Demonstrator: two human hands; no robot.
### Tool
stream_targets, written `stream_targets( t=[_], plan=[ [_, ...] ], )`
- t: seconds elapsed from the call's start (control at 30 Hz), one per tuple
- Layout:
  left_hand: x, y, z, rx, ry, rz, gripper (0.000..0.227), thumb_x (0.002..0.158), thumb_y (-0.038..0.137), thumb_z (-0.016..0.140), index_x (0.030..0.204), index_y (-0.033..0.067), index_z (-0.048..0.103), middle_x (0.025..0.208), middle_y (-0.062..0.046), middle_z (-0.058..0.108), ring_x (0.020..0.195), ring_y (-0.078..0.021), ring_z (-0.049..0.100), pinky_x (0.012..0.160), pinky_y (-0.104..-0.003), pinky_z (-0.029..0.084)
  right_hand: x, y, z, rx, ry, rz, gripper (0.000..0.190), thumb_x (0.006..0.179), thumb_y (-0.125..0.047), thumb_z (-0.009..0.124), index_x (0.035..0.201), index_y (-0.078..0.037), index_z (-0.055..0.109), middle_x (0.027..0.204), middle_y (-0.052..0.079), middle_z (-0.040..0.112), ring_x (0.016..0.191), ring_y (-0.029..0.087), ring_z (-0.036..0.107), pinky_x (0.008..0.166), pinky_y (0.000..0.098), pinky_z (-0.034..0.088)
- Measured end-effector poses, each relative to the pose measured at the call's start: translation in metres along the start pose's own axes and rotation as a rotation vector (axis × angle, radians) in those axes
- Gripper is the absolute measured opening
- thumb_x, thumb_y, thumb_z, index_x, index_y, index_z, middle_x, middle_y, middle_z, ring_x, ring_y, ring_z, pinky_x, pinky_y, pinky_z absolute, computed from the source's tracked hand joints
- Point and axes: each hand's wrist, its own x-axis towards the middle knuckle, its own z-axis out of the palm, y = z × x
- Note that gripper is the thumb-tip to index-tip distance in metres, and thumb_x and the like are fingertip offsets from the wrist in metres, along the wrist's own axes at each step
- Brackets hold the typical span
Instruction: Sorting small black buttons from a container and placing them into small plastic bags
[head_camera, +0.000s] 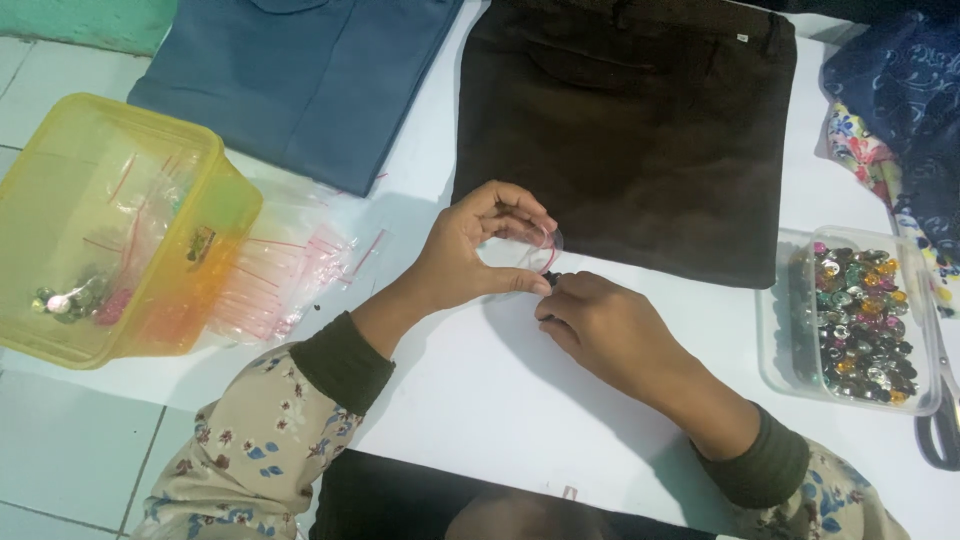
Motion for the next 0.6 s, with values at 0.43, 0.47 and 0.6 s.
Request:
stream_targets(
  t=[0.43, 0.47, 0.6],
  plan=[
    [-0.002, -0.003, 0.011, 0.079, -0.022, 0.022, 0.063, 0.069, 0.02, 0.098, 0.12, 0.0101, 0.062, 0.111, -0.006, 0.07, 0.101, -0.0155, 0.073, 0.096, -0.032, 0.058, -0.005, 0.006, -0.034, 0.601, 0.607, 0.003, 0.013, 0.08, -0.006, 0.085, 0.093, -0.007, 0.081, 0.084, 0.007, 0.074, 0.068, 0.018, 0.067, 0.054, 0.024, 0.056],
    [-0.002, -0.003, 0.012, 0.081, -0.025, 0.032, 0.063, 0.069, 0.021, 0.098, 0.12, 0.0101, 0.062, 0.111, -0.006, 0.071, 0.101, -0.0161, 0.073, 0.096, -0.032, 0.058, -0.004, 0.005, -0.032, 0.595, 0.625, -0.011, 0.013, 0.08, -0.006, 0.085, 0.092, -0.007, 0.081, 0.083, 0.007, 0.074, 0.068, 0.018, 0.067, 0.054, 0.0243, 0.056],
    [-0.004, -0.004, 0.014, 0.068, -0.021, 0.038, 0.063, 0.069, 0.024, 0.098, 0.12, 0.011, 0.063, 0.111, -0.006, 0.071, 0.101, -0.0167, 0.073, 0.095, -0.033, 0.058, 0.001, 0.006, -0.024, 0.501, 0.673, -0.038, 0.013, 0.082, -0.006, 0.086, 0.094, -0.007, 0.081, 0.083, 0.006, 0.074, 0.063, 0.017, 0.064, 0.051, 0.0236, 0.052]
  ],
)
